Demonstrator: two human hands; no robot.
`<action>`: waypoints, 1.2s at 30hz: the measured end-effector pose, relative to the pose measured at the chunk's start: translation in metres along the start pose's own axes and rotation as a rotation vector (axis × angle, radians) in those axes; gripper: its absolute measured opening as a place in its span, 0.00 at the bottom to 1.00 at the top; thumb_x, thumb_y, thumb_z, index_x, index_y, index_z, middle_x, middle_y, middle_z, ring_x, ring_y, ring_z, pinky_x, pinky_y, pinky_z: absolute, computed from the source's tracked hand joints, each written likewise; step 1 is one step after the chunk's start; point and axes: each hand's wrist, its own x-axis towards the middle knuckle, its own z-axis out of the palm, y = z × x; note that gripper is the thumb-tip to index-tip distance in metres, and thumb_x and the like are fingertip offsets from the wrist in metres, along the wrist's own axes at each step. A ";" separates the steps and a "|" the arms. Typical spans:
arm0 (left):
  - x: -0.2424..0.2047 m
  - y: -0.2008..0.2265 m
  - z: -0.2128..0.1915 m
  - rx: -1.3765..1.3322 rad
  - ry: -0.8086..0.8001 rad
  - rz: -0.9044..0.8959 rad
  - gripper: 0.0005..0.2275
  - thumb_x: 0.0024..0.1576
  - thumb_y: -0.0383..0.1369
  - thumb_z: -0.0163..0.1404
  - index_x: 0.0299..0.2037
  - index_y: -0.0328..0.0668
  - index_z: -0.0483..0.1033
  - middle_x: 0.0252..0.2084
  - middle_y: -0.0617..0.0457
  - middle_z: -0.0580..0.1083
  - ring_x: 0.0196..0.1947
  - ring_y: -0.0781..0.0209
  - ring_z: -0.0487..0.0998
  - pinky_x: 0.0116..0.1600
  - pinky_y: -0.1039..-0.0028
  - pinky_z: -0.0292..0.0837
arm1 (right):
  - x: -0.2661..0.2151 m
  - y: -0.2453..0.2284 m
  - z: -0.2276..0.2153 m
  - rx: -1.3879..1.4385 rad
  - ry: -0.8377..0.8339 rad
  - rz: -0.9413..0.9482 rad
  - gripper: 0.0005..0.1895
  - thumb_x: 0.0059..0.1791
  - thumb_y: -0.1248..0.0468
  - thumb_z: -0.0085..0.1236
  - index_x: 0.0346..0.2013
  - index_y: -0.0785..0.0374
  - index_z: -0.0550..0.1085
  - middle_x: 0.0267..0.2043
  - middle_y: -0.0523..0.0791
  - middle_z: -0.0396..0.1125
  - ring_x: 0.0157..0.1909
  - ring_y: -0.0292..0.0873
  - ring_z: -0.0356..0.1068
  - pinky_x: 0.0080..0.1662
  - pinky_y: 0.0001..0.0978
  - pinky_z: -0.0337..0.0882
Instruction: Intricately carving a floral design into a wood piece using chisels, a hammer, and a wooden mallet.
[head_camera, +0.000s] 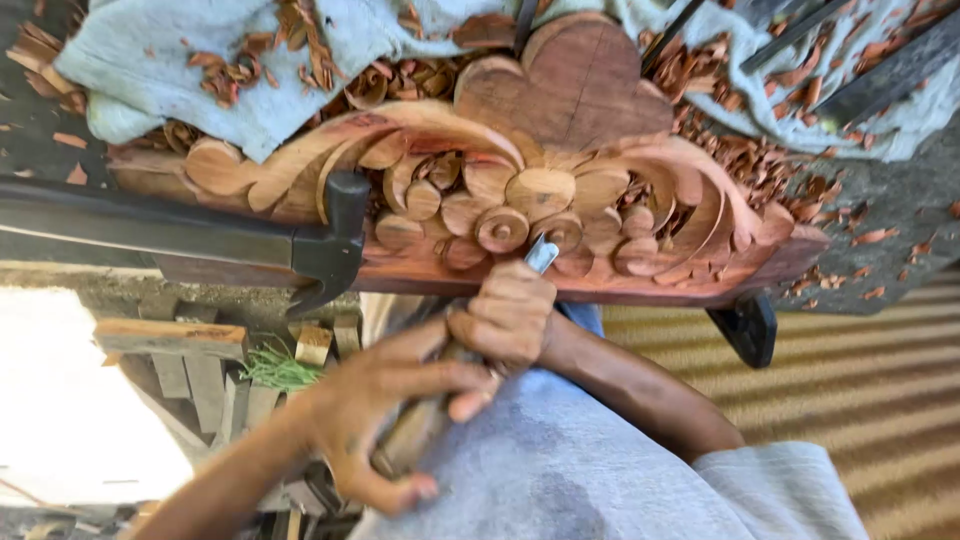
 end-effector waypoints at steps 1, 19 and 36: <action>-0.005 -0.008 -0.006 -0.008 -0.097 0.034 0.35 0.43 0.50 0.58 0.62 0.41 0.73 0.57 0.42 0.70 0.58 0.47 0.75 0.59 0.63 0.74 | 0.002 -0.003 0.002 -0.085 -0.020 0.028 0.41 0.45 0.25 0.54 0.30 0.64 0.75 0.19 0.40 0.55 0.21 0.41 0.59 0.29 0.37 0.56; -0.008 0.014 0.008 -0.094 -0.201 0.011 0.33 0.48 0.52 0.57 0.62 0.43 0.72 0.52 0.45 0.68 0.48 0.52 0.74 0.50 0.68 0.70 | 0.008 -0.033 -0.015 -0.004 0.022 0.143 0.42 0.40 0.24 0.59 0.33 0.64 0.75 0.23 0.40 0.59 0.24 0.43 0.60 0.33 0.38 0.58; 0.020 -0.049 0.159 0.050 0.476 0.227 0.41 0.45 0.51 0.67 0.66 0.43 0.64 0.61 0.36 0.64 0.61 0.41 0.70 0.65 0.58 0.68 | -0.023 0.010 -0.061 0.359 -0.431 -0.165 0.29 0.44 0.36 0.64 0.27 0.60 0.70 0.24 0.40 0.57 0.26 0.45 0.61 0.34 0.39 0.60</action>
